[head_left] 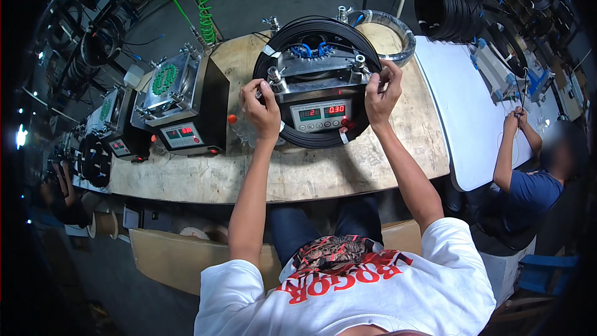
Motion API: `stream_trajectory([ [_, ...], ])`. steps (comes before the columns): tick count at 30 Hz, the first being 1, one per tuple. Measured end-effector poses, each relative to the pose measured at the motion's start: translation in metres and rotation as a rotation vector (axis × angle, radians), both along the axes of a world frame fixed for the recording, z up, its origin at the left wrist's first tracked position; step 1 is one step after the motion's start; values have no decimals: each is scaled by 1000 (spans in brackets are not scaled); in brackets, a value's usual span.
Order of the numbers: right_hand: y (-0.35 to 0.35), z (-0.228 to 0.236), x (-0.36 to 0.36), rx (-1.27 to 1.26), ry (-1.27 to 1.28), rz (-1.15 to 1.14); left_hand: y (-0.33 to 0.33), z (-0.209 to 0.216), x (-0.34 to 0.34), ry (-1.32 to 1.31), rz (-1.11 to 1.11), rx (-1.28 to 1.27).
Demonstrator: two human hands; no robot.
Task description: The recorder uses automated machines to polish the ends of fiber optic cables.
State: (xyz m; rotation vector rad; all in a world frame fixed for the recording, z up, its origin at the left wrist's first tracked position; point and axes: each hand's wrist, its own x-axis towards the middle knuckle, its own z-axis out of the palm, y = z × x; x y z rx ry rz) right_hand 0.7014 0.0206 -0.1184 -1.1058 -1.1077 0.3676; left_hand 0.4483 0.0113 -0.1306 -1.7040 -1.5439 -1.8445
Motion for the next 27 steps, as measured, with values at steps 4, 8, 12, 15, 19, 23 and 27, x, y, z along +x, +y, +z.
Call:
stream_trajectory([
  [4, 8, -5, 0, 351, -352, -77, 0, 0, 0, -1, -4, 5],
  [8, 8, -9, -1, 176, -180, -54, 0, 1, 0, 2, -8, 29],
  [12, 6, -1, -3, 256, -333, -111, 0, 0, -1, 10, -8, 50],
  [15, 8, -1, -1, 345, -446, -133, -2, 2, 1, -82, -24, -6],
  [19, 4, -8, -3, 129, -248, -41, -2, 1, 0, 32, 4, 35],
  [23, -12, 7, -13, 104, -180, 40, 0, -2, -2, 16, 13, 32],
  [27, -35, -14, -6, 144, -268, 78, -1, 8, 4, 2, 5, 33],
])
